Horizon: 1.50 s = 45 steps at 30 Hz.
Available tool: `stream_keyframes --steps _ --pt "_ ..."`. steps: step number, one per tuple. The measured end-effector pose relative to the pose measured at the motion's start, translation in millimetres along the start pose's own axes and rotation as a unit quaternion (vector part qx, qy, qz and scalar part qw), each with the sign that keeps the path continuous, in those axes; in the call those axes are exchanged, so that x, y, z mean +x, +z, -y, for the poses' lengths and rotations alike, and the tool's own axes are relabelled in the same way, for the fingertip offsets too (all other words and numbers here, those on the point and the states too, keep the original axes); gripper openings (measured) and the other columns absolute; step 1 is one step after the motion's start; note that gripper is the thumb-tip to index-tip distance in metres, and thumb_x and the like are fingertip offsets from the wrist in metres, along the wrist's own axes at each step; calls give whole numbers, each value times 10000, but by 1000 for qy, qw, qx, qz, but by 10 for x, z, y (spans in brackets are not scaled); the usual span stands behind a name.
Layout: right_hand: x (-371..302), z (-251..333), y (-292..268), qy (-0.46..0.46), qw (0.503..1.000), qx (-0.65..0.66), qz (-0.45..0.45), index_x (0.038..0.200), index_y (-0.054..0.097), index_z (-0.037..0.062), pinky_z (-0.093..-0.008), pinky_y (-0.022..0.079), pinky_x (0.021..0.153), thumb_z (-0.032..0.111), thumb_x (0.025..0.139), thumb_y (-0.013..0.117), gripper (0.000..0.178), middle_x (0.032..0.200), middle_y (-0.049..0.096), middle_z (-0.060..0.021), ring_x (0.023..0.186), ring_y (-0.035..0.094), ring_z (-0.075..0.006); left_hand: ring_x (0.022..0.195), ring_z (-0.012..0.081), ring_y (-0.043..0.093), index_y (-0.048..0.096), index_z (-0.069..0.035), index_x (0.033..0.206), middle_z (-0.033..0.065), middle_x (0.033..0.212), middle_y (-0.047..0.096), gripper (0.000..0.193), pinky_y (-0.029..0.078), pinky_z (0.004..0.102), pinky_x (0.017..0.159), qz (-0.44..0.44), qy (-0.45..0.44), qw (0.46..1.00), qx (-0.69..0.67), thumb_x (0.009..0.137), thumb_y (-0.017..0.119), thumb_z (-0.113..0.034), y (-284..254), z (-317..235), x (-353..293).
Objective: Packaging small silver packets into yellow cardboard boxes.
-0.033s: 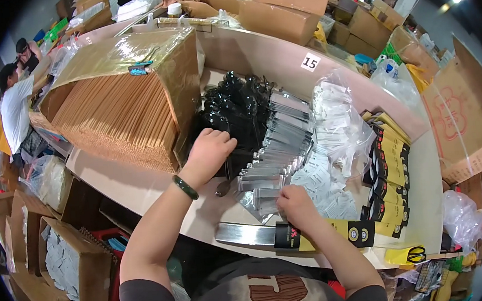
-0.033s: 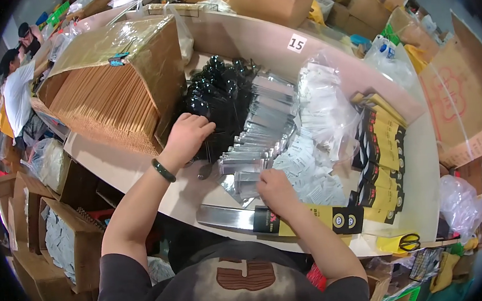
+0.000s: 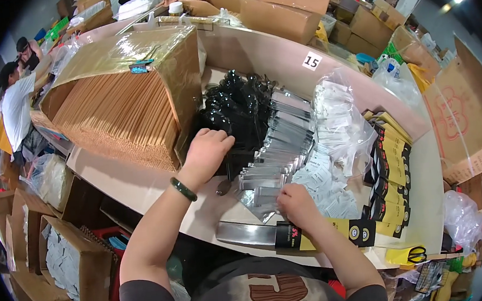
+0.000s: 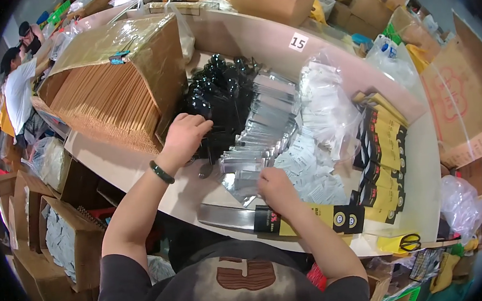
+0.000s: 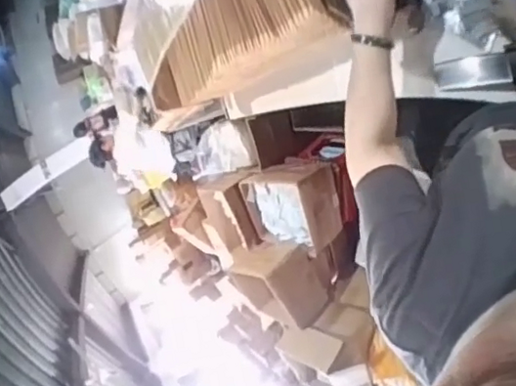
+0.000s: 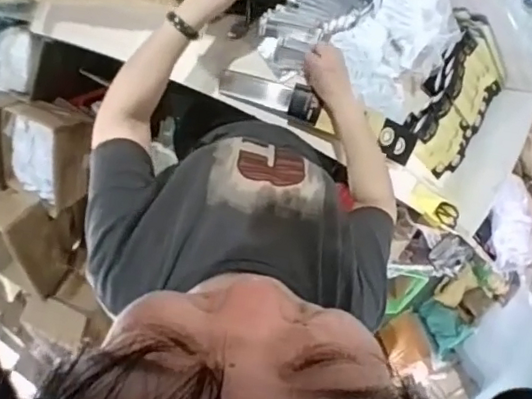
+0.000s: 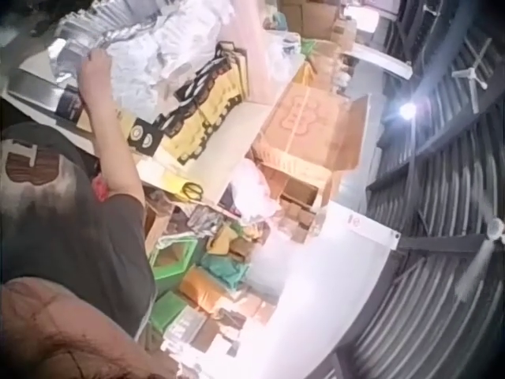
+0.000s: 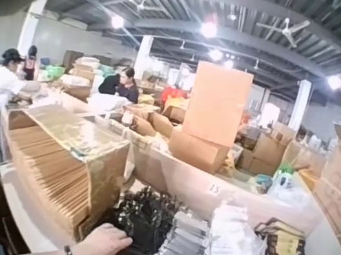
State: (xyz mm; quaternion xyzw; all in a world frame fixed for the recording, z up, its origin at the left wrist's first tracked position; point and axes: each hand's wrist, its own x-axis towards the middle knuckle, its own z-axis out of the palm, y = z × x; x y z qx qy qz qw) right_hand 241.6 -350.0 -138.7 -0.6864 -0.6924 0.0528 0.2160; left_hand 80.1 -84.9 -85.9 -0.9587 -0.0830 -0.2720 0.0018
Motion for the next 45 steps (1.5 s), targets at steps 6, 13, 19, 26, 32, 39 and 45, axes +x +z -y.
stream_keyframes --steps 6,13,19,26,32,39,45 --pt "318 690 -167 198 948 247 -15 1037 676 53 -375 508 721 107 846 697 199 867 617 -126 837 633 -306 776 317 652 662 -97 1129 109 862 644 250 525 387 657 -69 -207 969 -114 881 660 -62 -151 -398 -495" --pt "-31 923 258 -39 998 21 -35 1048 626 52 -444 448 842 92 791 713 275 970 643 -108 913 598 -321 835 335 679 683 -52 1049 142 937 693 215 537 369 718 -64 -290 925 -238 843 680 6 -23 -1049 -1229" --pt "-336 754 -114 23 988 22 -151 1057 604 44 -467 442 828 84 771 699 303 1003 632 -121 896 588 -341 885 306 681 675 -73 1084 118 1001 707 339 546 379 744 -42 -118 978 -166 751 650 -12 -174 -1124 -1576" --pt "-651 684 348 -103 993 4 62 1321 543 -5 -467 408 1064 103 885 530 450 1365 567 -170 1309 525 -284 918 299 672 656 -118 1027 99 1006 683 195 544 403 744 140 74 962 -221 835 621 -120 -222 -933 -1142" --pt "-701 659 600 -134 990 -36 13 1324 525 -5 -455 377 1117 127 910 499 435 1395 545 -166 1341 496 -264 729 382 641 645 -34 729 145 739 646 61 509 478 648 -181 -192 956 131 782 629 -10 -1103 408 -339" --pt "-643 623 637 -146 988 -47 7 1282 546 41 -456 407 1073 131 908 520 385 1345 541 -185 1283 519 -279 842 423 663 711 -36 869 225 844 684 137 537 479 725 65 -329 935 112 822 668 -157 -876 1443 -436" --pt "-872 618 528 -32 999 26 28 1213 613 114 -524 400 1041 177 886 591 335 1414 453 -221 1321 444 -395 865 408 676 691 -45 950 222 867 693 189 540 493 744 160 -292 922 200 859 639 -202 -869 1491 -543"
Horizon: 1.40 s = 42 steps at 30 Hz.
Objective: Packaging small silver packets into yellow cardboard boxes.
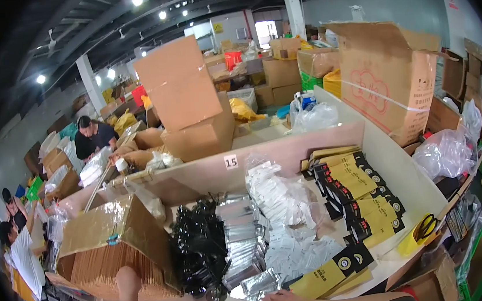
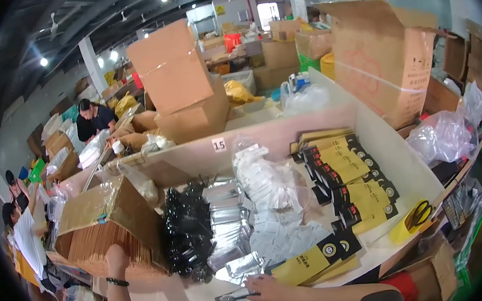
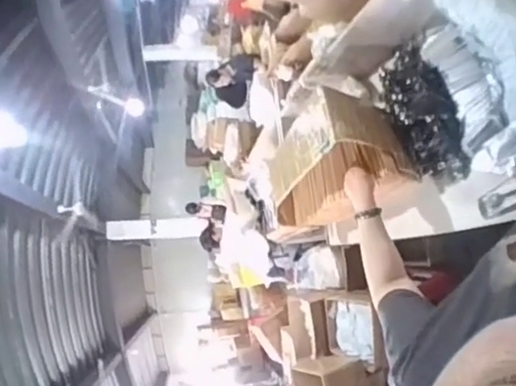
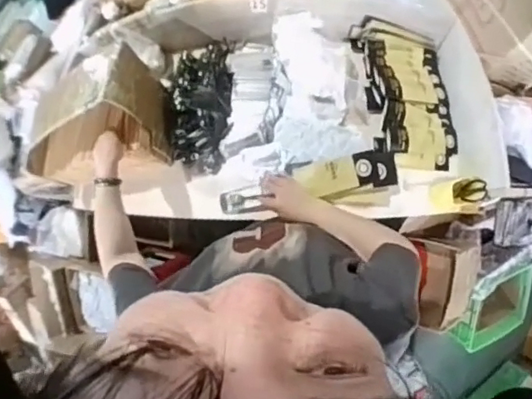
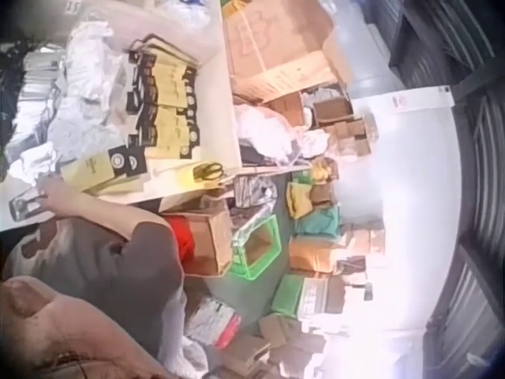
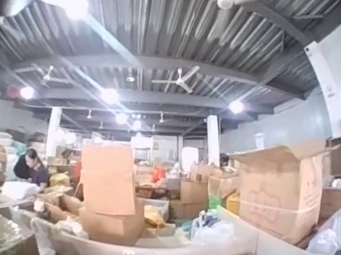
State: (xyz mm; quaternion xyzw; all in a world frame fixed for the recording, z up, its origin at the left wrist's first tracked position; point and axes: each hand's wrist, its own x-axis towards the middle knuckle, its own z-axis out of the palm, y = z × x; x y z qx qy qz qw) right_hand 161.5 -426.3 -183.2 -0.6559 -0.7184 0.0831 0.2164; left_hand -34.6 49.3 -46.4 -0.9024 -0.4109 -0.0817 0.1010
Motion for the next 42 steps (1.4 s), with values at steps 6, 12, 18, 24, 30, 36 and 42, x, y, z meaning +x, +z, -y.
stream_keyframes --steps 6,12,18,24,30,36,42 --pt "-41 -118 -326 -19 998 60 -22 1137 705 123 -552 392 1055 183 892 659 257 1378 493 -275 1288 476 -461 817 312 657 622 39 1049 176 866 653 166 513 396 720 -236 -49 951 -196 953 553 -77 -115 63 -259" --pt "50 -83 -578 3 995 90 -47 1138 704 160 -516 396 1076 161 796 749 345 1407 462 -268 1296 452 -451 759 53 473 649 -45 920 -47 812 557 132 407 225 699 -37 -222 745 -628 1003 595 -133 369 -592 -1801" --pt "101 -18 -634 31 999 10 1 1173 700 191 -566 357 1091 182 784 753 392 1411 440 -294 1298 446 -454 793 75 596 685 26 980 16 893 683 72 489 223 726 294 -59 764 -571 921 655 -1 290 -1124 -2042" --pt "218 68 -535 -3 999 26 -30 1158 694 184 -521 446 976 206 796 759 369 1266 534 -248 1161 516 -436 786 211 661 689 -25 1083 142 901 665 275 534 356 728 324 -112 769 -540 913 699 -240 145 -1708 -2070" --pt "308 199 -617 -14 1000 -11 -19 1167 638 89 -508 442 962 207 749 781 457 1223 535 -249 1136 522 -436 911 373 579 575 11 1003 201 977 558 626 503 446 786 99 -39 934 -341 737 813 -503 174 -2339 -2145" --pt "269 303 -636 27 999 -14 -29 1073 552 -10 -551 394 961 158 815 708 344 1220 509 -262 1096 481 -478 955 382 570 580 17 1026 217 1008 555 567 492 447 824 16 -63 946 -318 771 800 -440 219 -2391 -2232" --pt "326 196 -410 32 999 14 -31 1024 579 15 -509 449 919 159 687 759 409 1101 557 -228 1065 544 -424 1121 443 529 497 10 1281 254 1176 557 480 449 463 983 112 46 821 -558 872 668 -172 312 -2813 -2456"
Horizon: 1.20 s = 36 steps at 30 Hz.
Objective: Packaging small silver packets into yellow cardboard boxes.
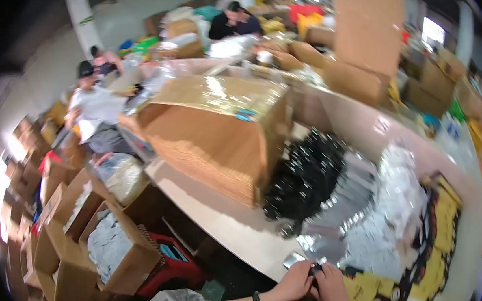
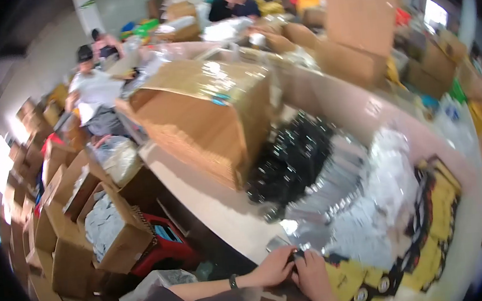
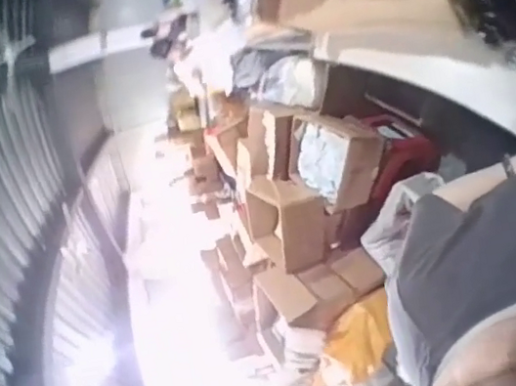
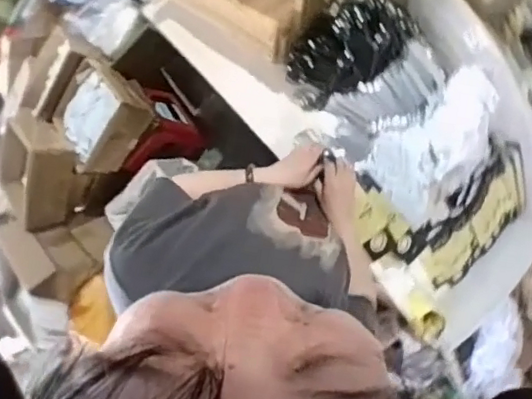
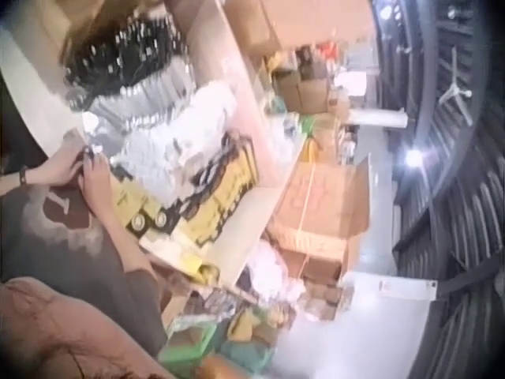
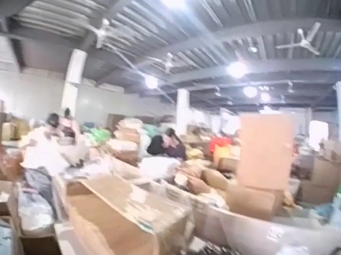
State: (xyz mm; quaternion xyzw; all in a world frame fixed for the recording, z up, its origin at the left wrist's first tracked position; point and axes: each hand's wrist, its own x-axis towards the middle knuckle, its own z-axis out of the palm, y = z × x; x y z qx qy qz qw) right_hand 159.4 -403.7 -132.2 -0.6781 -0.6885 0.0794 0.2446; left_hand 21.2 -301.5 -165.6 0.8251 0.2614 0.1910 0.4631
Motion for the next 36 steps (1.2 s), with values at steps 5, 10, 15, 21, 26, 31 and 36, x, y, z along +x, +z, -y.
stream_keyframes --steps 5,10,15,21,26,31,36 --pt "80 -49 -2 11 1000 9 -18 1018 586 19 -475 448 896 119 728 665 316 1046 560 -196 1043 557 -389 1204 410 528 414 37 1364 268 1296 506 613 431 429 1038 89 -83 985 -122 814 640 -113 -155 -242 113" --pt "65 -89 105 14 998 46 -27 922 572 53 -440 461 827 174 820 617 164 922 555 -155 940 576 -343 1143 183 566 426 -36 1383 98 1246 570 539 500 325 953 161 -282 858 -398 884 624 18 -370 -98 274" --pt "-5 -79 160 -27 996 -25 -82 977 585 72 -422 469 732 182 844 601 174 884 567 -138 889 591 -324 1098 271 597 412 -30 1405 161 1198 599 722 471 388 977 124 -52 991 10 812 789 -199 -613 -134 175" --pt "117 -1 -146 -110 990 -14 -88 846 636 95 -401 498 714 205 764 668 141 988 566 -137 939 607 -308 984 336 583 511 -55 1304 139 1036 586 752 453 503 885 106 204 898 376 646 832 -228 -552 -188 255" --pt "-148 -872 -1125 10 997 -16 -77 751 656 145 -426 488 616 216 753 695 81 819 594 -82 747 606 -294 797 334 613 573 -83 1091 120 856 601 471 490 450 683 86 114 939 313 677 782 -167 -616 -269 515" --pt "-571 -1325 -1573 106 980 -166 -1 847 662 42 -489 442 937 325 714 789 337 1231 586 -190 1131 550 -347 817 408 647 528 -3 1082 198 866 656 483 527 447 750 142 -115 970 160 684 734 -183 -641 -58 329" --pt "-391 -482 -894 59 980 -5 188 1150 561 15 -513 400 1029 407 801 737 554 1279 528 -231 1189 510 -421 1138 382 577 466 16 1298 248 1235 561 651 476 424 955 295 30 949 -110 719 728 -127 -244 -393 246"
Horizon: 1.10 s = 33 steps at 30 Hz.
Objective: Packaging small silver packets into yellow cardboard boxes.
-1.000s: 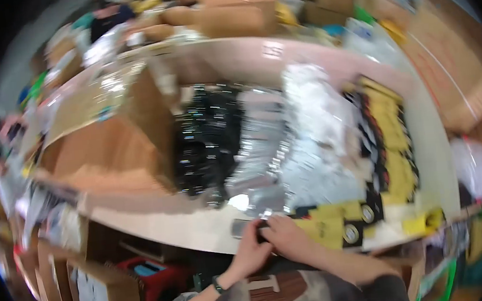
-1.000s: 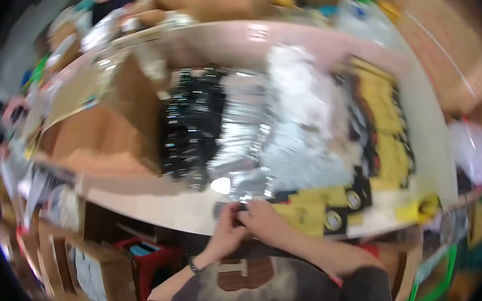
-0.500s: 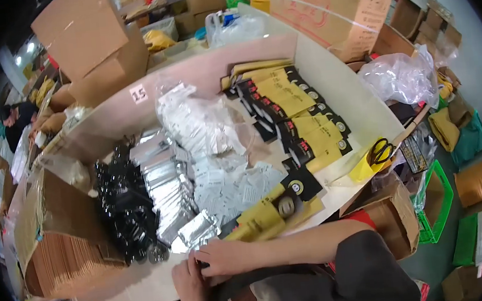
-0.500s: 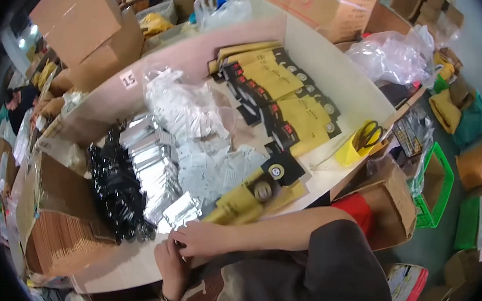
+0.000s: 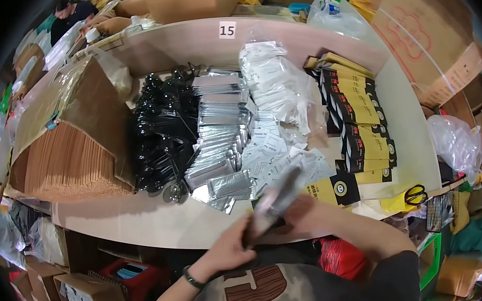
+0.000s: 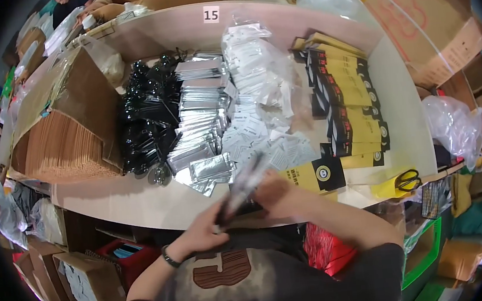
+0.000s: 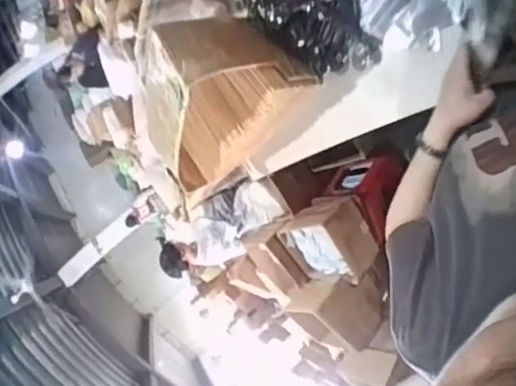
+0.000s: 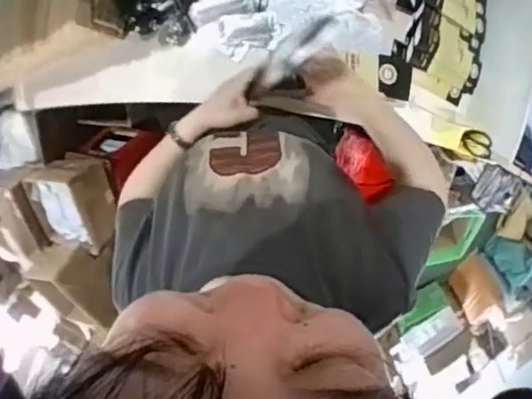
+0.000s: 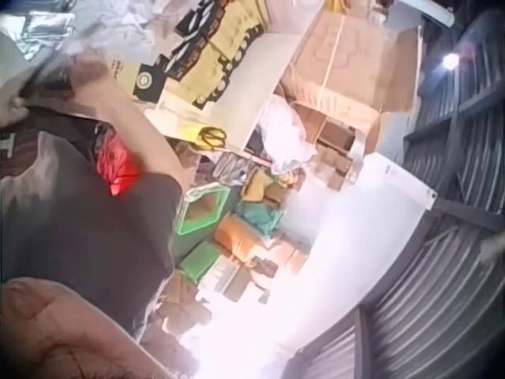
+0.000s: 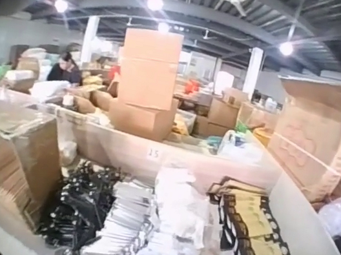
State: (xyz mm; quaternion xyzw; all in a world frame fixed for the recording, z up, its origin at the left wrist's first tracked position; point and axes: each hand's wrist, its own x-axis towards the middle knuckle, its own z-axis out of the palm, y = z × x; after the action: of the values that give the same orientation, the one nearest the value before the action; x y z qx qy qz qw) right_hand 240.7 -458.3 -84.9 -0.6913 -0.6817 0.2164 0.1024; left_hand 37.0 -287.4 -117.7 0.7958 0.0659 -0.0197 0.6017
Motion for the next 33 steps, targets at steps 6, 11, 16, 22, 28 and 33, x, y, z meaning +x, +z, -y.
stream_keyframes --steps 6,11,16,22,28,33 --pt "234 128 315 -38 930 -190 -312 1059 608 17 -502 440 882 362 885 652 388 1079 583 -181 1018 567 -368 1088 376 595 502 -4 1262 219 1186 591 610 488 414 924 14 50 999 5 705 730 -104 -19 -13 27" --pt "412 403 97 267 963 3 -25 784 656 48 -439 520 662 506 906 608 476 824 692 -165 789 677 -334 841 376 644 551 -27 1080 178 902 635 459 515 419 739 -251 -192 931 184 674 739 -128 -260 303 -301" --pt "421 373 247 275 961 -11 -30 832 654 33 -466 548 642 383 933 565 374 753 696 -157 745 693 -353 835 397 643 573 -32 1076 196 905 633 448 520 428 727 -261 -137 918 264 681 757 -137 -245 427 -556" --pt "422 308 373 281 957 -6 -68 872 599 36 -482 528 628 329 942 575 302 742 677 -155 701 672 -364 871 386 652 584 -34 1126 183 945 638 535 529 418 748 -233 -93 930 269 661 803 -182 -296 496 -652" --pt "470 367 384 259 961 -10 -96 857 600 32 -479 534 614 343 941 578 322 730 678 -165 700 685 -350 910 380 651 582 -36 1179 184 1007 643 580 534 415 780 -214 -88 933 276 662 803 -180 -364 540 -663" --pt "504 340 396 280 952 57 -110 828 629 17 -485 542 625 248 858 585 237 702 676 -186 680 690 -362 919 373 648 591 -46 1173 168 999 648 571 534 420 787 -148 -84 938 302 650 800 -139 -472 416 -723"
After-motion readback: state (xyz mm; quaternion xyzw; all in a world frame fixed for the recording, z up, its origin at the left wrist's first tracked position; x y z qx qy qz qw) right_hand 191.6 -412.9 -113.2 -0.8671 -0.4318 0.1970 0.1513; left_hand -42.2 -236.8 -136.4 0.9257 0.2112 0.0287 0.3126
